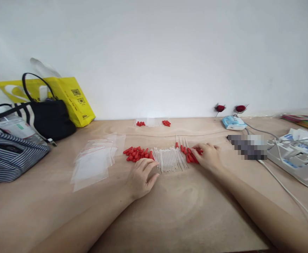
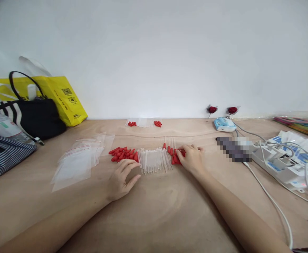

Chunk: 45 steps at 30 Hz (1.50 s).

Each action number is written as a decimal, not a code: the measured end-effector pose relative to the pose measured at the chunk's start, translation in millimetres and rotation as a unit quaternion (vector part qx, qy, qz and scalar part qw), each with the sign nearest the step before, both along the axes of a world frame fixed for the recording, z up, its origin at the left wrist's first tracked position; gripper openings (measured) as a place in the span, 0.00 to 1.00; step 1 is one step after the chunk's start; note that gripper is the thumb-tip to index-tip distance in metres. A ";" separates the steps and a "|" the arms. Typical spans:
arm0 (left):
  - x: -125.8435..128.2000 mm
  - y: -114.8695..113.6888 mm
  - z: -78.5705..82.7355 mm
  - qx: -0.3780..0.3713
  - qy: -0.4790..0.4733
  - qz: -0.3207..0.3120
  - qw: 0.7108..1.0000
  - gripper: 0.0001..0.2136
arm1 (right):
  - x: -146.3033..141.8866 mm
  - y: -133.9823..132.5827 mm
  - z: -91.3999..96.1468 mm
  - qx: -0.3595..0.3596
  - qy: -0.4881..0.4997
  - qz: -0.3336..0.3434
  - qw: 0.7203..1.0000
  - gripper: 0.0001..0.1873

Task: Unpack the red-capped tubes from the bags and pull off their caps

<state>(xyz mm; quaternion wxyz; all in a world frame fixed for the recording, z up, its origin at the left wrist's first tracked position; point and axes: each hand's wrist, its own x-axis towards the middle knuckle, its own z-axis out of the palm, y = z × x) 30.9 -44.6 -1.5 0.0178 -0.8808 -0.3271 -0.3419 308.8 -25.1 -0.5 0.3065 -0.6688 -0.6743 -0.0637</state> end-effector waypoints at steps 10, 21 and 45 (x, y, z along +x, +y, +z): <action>-0.6 1.3 -1.0 -0.018 0.003 -0.002 1.000 0.10 | 10.7 58.3 16.0 -0.298 0.088 -0.085 0.947 0.15; -1.8 4.4 0.0 -0.012 0.003 0.005 1.000 0.08 | -3.8 74.3 27.6 -0.349 0.128 -0.090 0.924 0.09; 8.1 -11.1 3.6 0.120 0.069 -0.043 0.989 0.06 | -73.9 -53.1 -8.2 0.142 -0.038 0.328 0.933 0.09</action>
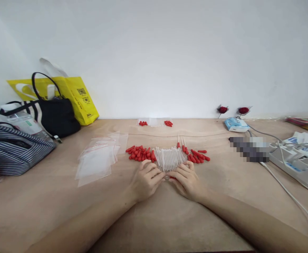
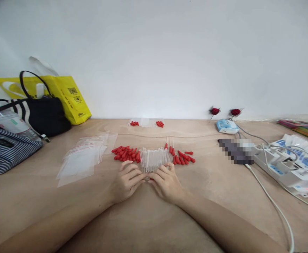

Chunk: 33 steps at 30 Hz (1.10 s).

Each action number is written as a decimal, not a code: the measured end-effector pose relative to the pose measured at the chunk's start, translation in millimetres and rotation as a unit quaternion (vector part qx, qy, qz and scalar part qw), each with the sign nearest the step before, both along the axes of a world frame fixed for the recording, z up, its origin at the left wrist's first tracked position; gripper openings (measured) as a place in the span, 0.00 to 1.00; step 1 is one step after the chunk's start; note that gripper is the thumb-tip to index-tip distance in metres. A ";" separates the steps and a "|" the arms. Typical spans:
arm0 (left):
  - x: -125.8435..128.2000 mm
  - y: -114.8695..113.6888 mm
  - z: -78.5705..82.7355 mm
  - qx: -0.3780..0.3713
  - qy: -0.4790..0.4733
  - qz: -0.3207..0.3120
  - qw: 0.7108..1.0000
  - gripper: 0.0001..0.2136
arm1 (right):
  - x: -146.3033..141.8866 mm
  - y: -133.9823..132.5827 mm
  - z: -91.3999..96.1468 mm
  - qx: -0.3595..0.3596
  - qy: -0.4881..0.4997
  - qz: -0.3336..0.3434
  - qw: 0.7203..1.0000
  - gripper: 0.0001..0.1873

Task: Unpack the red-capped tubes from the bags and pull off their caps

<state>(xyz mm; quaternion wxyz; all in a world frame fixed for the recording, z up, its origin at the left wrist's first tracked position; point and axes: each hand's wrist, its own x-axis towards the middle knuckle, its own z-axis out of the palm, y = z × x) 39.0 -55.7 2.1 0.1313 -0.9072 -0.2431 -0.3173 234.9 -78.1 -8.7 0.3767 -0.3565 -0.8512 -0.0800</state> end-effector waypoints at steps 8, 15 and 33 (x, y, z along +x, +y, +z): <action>-2.5 -4.0 1.3 0.023 0.023 0.035 0.999 0.08 | 6.1 -2.3 -4.5 0.027 -0.001 -0.026 0.999 0.06; -1.7 -5.9 1.9 0.020 0.018 0.026 0.999 0.08 | 8.6 -5.1 -4.8 0.011 -0.002 -0.015 1.000 0.11; -13.3 -3.6 3.2 -0.091 -0.042 0.062 0.993 0.09 | 46.3 11.0 -2.1 -0.014 0.055 -0.094 0.994 0.09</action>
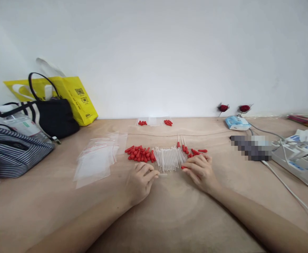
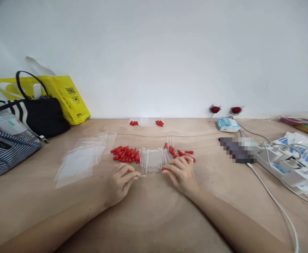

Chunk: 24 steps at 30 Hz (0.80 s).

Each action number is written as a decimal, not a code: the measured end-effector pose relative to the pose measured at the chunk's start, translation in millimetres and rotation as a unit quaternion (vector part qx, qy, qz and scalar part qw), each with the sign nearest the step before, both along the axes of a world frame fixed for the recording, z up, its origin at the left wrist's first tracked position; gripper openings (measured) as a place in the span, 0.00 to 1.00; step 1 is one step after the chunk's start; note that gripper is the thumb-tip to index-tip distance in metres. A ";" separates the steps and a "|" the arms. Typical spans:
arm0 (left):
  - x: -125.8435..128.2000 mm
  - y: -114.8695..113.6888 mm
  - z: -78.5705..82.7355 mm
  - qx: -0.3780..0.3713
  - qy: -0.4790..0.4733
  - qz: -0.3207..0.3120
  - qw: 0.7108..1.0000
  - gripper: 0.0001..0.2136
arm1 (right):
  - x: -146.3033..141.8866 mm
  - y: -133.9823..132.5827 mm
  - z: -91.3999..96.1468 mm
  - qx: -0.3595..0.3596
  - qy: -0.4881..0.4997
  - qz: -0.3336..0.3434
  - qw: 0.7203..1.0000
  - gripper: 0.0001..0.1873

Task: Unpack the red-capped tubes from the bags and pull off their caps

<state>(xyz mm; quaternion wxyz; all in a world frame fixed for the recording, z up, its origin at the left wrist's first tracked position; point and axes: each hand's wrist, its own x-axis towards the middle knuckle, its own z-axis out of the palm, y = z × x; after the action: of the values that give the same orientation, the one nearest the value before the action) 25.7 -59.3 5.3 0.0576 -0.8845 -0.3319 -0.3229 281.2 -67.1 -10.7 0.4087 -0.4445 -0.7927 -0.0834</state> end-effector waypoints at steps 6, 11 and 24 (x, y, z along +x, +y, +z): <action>26.0 16.3 14.9 -0.131 -0.061 -0.017 0.989 0.11 | 32.5 54.8 11.5 -0.129 0.052 -0.231 0.963 0.15; 60.6 49.5 45.2 -0.352 -0.091 0.040 0.931 0.08 | 49.2 91.0 22.3 -0.353 0.008 -0.276 0.894 0.16; 138.3 86.4 40.5 -0.436 0.053 0.145 0.887 0.11 | 20.5 121.5 28.5 -0.423 -0.024 -0.291 0.858 0.15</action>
<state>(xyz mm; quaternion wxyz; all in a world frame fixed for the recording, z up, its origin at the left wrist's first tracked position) 164.0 27.1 45.8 -0.2703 -0.7784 -0.5600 -0.0866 301.6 54.4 17.8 0.1191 -0.7830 -0.5955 0.1343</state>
